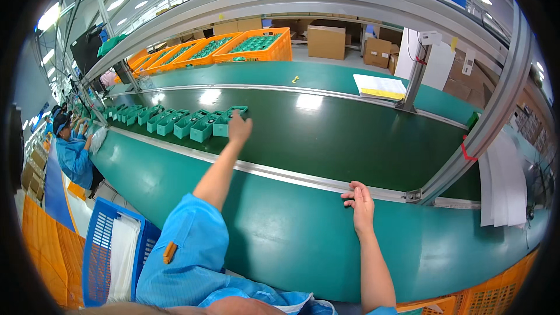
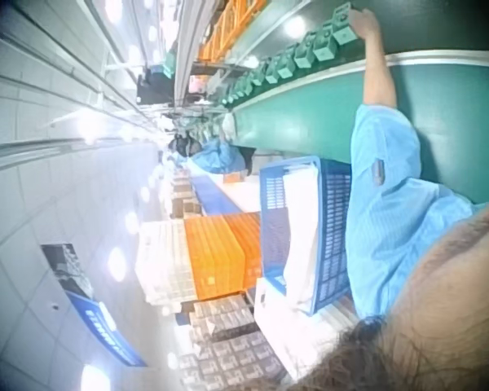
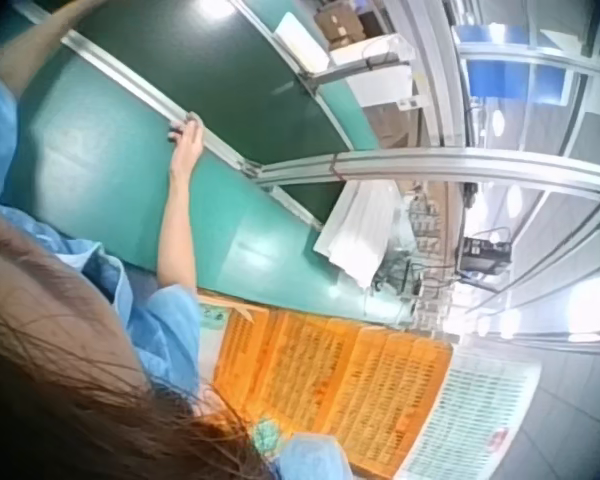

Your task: Picking electronic housings from a conveyor belt, inspecting them, and placing them into storage crates.

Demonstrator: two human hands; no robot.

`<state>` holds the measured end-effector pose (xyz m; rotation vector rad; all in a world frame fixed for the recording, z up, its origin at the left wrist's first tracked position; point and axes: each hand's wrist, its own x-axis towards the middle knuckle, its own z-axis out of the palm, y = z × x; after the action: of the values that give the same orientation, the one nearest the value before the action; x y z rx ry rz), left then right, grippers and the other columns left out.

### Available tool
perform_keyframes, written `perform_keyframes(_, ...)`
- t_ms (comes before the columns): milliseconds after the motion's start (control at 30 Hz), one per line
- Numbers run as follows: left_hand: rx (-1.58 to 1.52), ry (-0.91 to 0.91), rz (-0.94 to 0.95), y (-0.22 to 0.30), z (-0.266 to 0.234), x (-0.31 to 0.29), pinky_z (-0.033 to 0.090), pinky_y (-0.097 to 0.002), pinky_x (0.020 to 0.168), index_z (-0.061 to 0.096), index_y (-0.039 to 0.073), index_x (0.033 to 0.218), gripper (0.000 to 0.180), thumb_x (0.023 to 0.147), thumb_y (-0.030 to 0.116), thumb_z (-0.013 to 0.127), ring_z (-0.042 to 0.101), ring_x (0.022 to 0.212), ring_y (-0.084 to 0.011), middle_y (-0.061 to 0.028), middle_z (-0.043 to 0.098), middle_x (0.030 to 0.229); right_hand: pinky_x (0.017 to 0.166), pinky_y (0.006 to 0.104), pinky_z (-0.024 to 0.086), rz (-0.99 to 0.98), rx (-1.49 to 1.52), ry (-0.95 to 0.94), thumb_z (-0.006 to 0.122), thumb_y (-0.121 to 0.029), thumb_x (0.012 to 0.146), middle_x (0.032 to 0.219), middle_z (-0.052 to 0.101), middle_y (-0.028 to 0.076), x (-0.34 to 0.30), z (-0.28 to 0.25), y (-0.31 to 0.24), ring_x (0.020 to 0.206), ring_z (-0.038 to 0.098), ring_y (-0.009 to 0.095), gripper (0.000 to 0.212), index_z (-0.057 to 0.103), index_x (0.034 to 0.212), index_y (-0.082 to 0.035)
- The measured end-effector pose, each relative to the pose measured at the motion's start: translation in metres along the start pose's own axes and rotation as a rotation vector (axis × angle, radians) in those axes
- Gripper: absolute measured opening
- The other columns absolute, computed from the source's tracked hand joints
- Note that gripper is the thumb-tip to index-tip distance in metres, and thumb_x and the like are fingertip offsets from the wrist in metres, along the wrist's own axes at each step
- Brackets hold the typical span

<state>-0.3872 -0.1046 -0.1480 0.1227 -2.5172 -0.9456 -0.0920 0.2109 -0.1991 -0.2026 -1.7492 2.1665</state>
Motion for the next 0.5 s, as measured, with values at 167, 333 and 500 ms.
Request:
perform_keyframes(167, 0.383, -0.193, -0.068, -0.037, -0.021, 0.025, 0.052, -0.046, 0.084, 0.062, 0.002, 0.102, 0.027, 0.082, 0.02, 0.063, 0.064, 0.099, -0.0371, -0.0204, 0.066, 0.106, 0.066, 0.0243, 0.048, 0.001, -0.021, -0.004, 0.044, -0.029, 0.101, 0.11, 0.058, 0.012, -0.003, -0.003, 0.008, 0.083, 0.061, 0.014, 0.037, 0.055, 0.116, 0.003)
perform_keyframes(333, 0.218, -0.211, 0.118, -0.04, -0.026, 0.011, 0.053, -0.0382, 0.068, 0.068, 0.002, 0.088, 0.012, 0.083, 0.012, 0.063, 0.069, 0.084, -0.0278, -0.0188, 0.068, 0.089, 0.065, 0.0241, 0.048, -0.039, -0.041, -0.014, 0.044, -0.027, 0.101, 0.103, 0.06, 0.011, -0.001, -0.002, 0.011, 0.079, 0.061, 0.014, 0.036, 0.058, 0.109, 0.005)
perform_keyframes(500, -0.253, -0.438, 0.501, 0.022, -0.074, -0.104, 0.047, -0.0296, 0.053, 0.065, -0.002, 0.086, 0.008, 0.082, 0.006, 0.066, 0.063, 0.055, -0.0167, -0.0118, 0.064, 0.069, 0.06, 0.0221, 0.046, 0.025, -0.163, 0.001, 0.047, -0.027, 0.099, 0.099, 0.063, 0.009, -0.006, 0.005, -0.001, 0.072, 0.06, 0.011, 0.034, 0.059, 0.111, 0.003)
